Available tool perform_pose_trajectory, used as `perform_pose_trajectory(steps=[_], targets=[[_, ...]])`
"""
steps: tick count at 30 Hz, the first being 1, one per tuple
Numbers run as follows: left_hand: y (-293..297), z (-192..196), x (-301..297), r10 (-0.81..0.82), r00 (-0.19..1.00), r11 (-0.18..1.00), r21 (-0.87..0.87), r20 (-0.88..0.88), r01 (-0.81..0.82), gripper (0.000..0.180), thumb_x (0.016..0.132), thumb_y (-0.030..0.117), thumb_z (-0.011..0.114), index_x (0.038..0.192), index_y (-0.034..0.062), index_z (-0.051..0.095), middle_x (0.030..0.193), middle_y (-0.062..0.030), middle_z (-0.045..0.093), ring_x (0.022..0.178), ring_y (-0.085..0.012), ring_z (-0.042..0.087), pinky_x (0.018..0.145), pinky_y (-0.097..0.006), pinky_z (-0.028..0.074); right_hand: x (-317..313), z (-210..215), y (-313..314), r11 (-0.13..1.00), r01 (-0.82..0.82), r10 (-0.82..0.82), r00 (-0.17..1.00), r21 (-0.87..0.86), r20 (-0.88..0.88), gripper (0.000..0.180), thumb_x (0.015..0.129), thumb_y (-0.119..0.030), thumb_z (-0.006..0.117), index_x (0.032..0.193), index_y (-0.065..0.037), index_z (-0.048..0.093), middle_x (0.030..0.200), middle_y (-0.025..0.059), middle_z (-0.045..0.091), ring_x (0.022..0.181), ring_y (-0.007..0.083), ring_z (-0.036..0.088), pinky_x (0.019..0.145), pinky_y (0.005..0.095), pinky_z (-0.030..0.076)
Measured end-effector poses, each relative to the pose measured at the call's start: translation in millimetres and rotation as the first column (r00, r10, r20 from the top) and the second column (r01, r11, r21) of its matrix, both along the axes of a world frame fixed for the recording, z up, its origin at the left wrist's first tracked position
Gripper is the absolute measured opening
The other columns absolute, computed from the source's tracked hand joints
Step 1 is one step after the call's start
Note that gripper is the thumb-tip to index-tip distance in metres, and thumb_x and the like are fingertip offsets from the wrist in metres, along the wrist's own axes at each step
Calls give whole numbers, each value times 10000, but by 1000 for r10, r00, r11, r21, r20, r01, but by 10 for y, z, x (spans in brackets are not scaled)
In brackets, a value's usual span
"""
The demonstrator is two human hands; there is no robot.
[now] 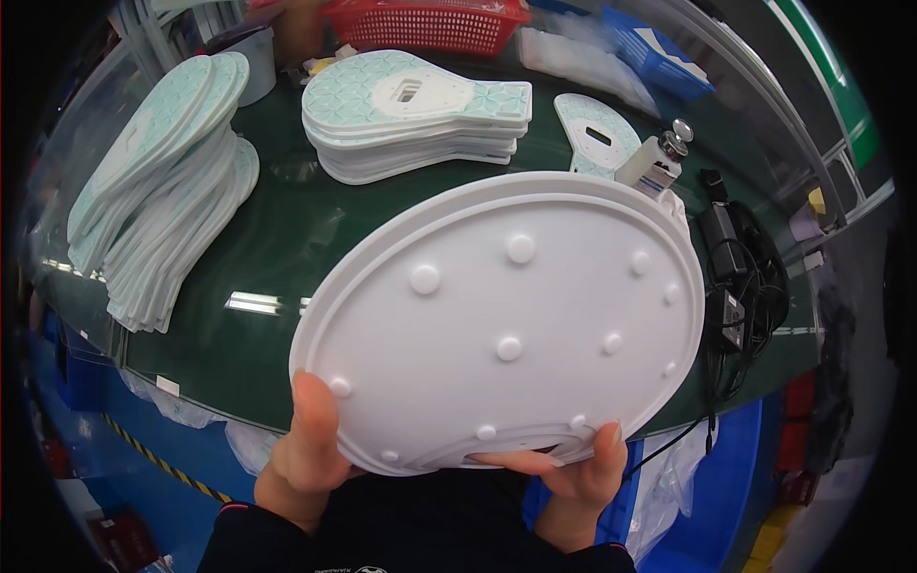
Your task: The person peels protective film from plastic industrial components by hand, then inspects them.
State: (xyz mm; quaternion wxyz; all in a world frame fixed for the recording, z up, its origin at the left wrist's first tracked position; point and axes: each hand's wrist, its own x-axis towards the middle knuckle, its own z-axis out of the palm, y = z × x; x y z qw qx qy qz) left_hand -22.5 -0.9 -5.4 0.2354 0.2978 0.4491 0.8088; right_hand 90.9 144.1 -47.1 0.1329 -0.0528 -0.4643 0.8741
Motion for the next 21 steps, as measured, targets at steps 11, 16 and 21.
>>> perform_pose_trajectory(steps=[11,16,21], targets=[[-2,-204,1,-273,961,937,-211,50,277,740,795,204,536,1283,-47,40,1284,-200,255,1192,-261,278,961,-352,228,-503,336,325,866,-240,32,903,-440,-429,657,849,-498,226,1314,-78,29,1354,189,11,1240,377,2,992,508,70],[-28,-168,188,-506,825,811,-186,252,554,571,816,-1,434,1268,-42,86,1218,-203,352,1123,-236,388,912,-326,333,-665,590,519,843,-313,79,876,-438,-475,764,810,-550,292,1306,-26,42,1356,191,-36,1251,311,-99,1011,415,72],[-14,-56,270,-550,758,797,-49,351,601,493,828,-29,358,1254,-37,111,1203,-228,357,1117,-264,397,906,-350,360,-743,641,639,724,-457,103,813,-517,-574,724,815,-534,289,1277,10,168,1321,235,133,1223,402,102,985,468,167]])
